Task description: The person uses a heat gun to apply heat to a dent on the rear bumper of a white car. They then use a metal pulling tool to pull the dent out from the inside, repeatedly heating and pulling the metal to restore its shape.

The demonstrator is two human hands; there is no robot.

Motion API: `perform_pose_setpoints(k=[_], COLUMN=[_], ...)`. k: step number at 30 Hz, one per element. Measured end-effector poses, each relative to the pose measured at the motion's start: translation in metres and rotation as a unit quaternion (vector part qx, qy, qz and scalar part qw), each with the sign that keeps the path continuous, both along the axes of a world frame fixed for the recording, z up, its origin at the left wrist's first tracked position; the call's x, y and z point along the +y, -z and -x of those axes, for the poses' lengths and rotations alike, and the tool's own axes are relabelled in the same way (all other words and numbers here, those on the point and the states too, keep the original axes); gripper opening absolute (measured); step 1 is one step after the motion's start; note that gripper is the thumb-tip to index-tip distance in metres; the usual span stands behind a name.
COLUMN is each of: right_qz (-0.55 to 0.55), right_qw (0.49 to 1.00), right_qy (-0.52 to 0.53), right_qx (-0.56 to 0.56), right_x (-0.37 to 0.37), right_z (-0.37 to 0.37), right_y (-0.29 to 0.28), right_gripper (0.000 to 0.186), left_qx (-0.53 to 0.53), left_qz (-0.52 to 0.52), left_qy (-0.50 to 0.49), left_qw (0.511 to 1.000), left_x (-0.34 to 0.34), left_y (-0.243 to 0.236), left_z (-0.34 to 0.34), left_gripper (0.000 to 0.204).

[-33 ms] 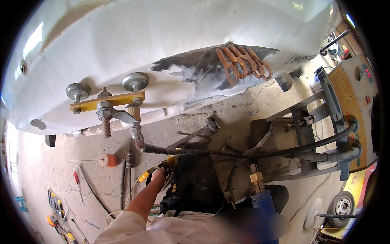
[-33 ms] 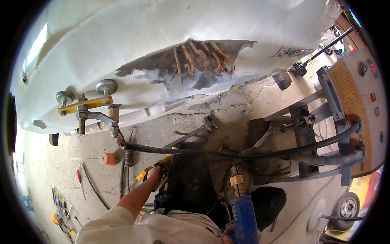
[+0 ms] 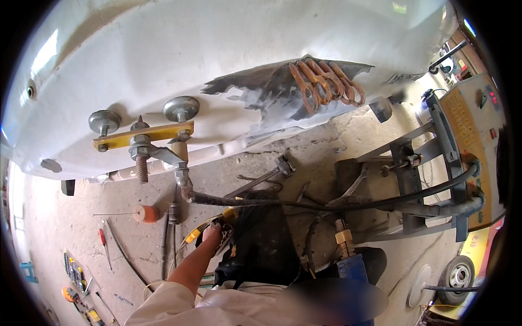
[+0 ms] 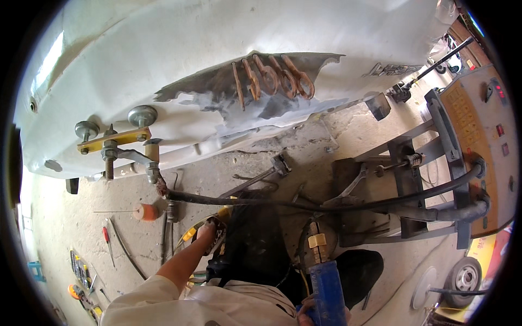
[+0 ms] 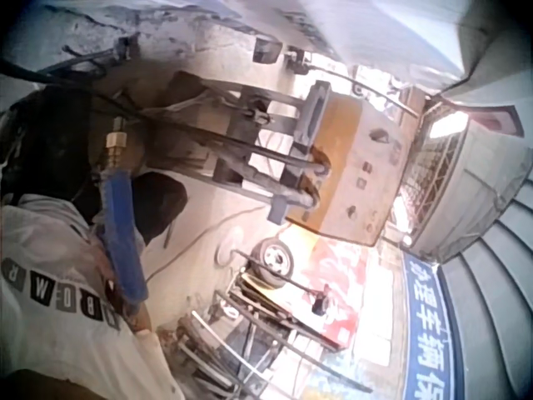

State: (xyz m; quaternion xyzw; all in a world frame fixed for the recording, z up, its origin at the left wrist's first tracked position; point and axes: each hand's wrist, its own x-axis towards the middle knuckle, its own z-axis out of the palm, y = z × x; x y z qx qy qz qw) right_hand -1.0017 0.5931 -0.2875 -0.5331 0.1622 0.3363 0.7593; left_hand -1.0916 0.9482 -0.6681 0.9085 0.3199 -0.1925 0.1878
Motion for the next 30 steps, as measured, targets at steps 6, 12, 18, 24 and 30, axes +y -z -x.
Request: perform_pose_setpoints(k=[6,12,18,24,30], right_qz=[0.004,0.008,0.005,0.006,0.013], right_qw=[1.0,1.0,1.0,1.0,1.0], right_qy=[-0.006,-0.009,-0.016,-0.016,-0.01], right_qx=[-0.002,-0.004,-0.002,-0.001,-0.008], right_x=[-0.005,-0.01,-0.007,-0.002,-0.002], right_z=[-0.002,-0.005,-0.005,-0.003,0.001], right_y=[0.001,-0.001,0.0,0.002,0.003], right_gripper=[0.046,0.046,0.045,0.045,0.045], left_qx=[-0.063,-0.283,-0.264,-0.085,0.055], left_qz=[0.027,0.156,0.423,0.081,-0.027], left_qy=[-0.058,-0.068,-0.261,-0.122,0.087], left_qw=[0.996,0.944,0.827,0.986,0.994], left_x=[0.007,0.049,0.059,0.023,0.004], left_y=[-0.045,-0.06,-0.008,-0.031,-0.031], left_z=[0.008,0.047,0.07,0.045,0.034], left_gripper=[0.02,0.02,0.019,0.026,0.026])
